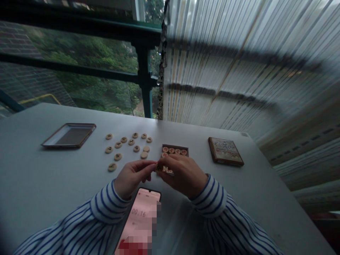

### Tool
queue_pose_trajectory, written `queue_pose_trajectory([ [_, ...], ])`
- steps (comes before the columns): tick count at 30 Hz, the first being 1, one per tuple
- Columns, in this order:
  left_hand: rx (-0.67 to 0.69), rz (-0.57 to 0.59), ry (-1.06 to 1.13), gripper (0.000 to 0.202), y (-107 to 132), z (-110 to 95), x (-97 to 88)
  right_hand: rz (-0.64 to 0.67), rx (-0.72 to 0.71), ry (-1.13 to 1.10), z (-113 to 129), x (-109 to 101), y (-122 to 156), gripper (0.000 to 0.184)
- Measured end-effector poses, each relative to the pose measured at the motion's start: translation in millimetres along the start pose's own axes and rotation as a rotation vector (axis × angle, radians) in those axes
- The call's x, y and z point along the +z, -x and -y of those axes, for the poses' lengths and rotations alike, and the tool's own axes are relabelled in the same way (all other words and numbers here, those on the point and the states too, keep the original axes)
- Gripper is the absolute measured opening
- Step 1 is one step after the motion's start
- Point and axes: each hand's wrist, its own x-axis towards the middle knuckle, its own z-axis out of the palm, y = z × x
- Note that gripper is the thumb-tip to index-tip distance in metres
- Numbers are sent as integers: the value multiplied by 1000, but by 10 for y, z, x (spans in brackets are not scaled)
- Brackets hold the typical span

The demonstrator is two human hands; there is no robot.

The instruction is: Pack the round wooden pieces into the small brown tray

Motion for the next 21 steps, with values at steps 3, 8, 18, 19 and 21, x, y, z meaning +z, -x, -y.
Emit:
queue_pose_trajectory([
  [3,-3,11,-3,29,2,-7,1,4,-11,6,0,-11,-2,19],
  [8,-3,6,1,29,9,2,0,15,-5,7,3,-21,1,19],
  [18,31,-5,-90,25,5,17,-1,34,-2,13,-22,-45,12,18],
  [19,54,-17,-121,25,3,29,-9,36,8,19,-36,-57,14,18],
  [21,119,-51,-219,25,-2,63,-34,37,41,41,-71,-88,18,19],
])
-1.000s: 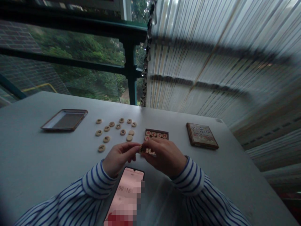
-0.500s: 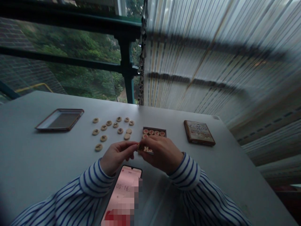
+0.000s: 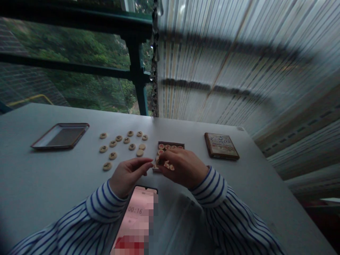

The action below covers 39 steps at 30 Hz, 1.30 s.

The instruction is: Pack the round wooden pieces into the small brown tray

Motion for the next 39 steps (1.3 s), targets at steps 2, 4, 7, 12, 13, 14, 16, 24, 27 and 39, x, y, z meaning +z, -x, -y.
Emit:
queue_pose_trajectory([
  [2,74,-33,-139,26,-3,44,-23,7,36,26,-41,-37,5,18],
  [4,149,-52,-269,25,-9,77,-43,15,56,41,-84,-80,15,18],
  [7,241,-49,-388,23,-20,99,-58,26,72,56,-147,-141,41,19],
  [12,330,7,-467,23,-44,133,-55,72,134,128,-239,-179,92,22],
  [13,336,12,-471,23,-50,145,-56,89,150,147,-249,-176,96,21],
  [14,343,13,-478,22,-55,159,-57,108,164,166,-256,-171,97,20],
  [16,368,18,-511,21,-65,188,-62,149,181,195,-265,-157,91,19],
  [24,467,-7,-677,20,-76,248,-58,279,161,251,-300,-72,55,22],
  [27,484,-11,-692,20,-74,240,-52,287,142,247,-317,-33,51,22],
  [39,494,-6,-707,17,-66,233,-52,255,77,211,-401,45,54,24],
])
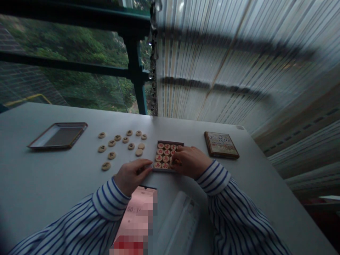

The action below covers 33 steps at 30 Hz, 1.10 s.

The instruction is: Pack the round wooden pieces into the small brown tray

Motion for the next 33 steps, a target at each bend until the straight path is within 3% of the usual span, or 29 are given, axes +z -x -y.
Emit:
queue_pose_trajectory([
  [33,19,0,-4,15,-21,-30,-21,88,19,-17,71,-119,13,20],
])
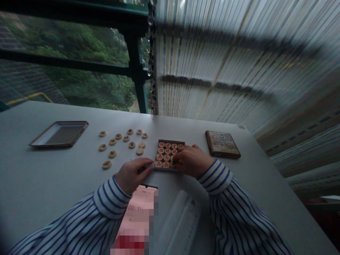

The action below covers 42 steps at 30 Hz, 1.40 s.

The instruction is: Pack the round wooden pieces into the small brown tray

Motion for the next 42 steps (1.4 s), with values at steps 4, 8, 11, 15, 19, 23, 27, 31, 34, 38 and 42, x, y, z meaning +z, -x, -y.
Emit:
queue_pose_trajectory([
  [4,0,3,-4,15,4,0,-5,-4,-4,-7,-14,20,-3,19],
  [8,-2,2,1,15,7,7,3,-6,-7,-13,-39,48,-8,19],
  [11,-7,2,5,16,8,11,12,-8,-5,-15,-37,45,-9,18],
  [15,-8,1,0,16,6,9,12,12,2,-18,-7,7,-5,19],
  [19,-5,-2,0,15,1,4,2,15,6,-17,10,-15,-4,19],
  [23,-3,1,-2,16,2,2,0,16,5,-21,10,-15,1,19],
  [27,-7,-1,3,15,7,6,6,11,-2,-12,-9,14,-2,19],
  [31,-2,5,4,16,3,9,5,-6,-6,4,-40,60,-14,19],
  [34,1,3,6,16,2,14,5,-9,-9,1,-36,54,-12,18],
  [38,16,-3,3,15,8,24,11,6,-1,0,-5,11,-1,18],
  [42,3,-5,15,15,11,15,11,-3,3,4,-12,24,-1,19],
])
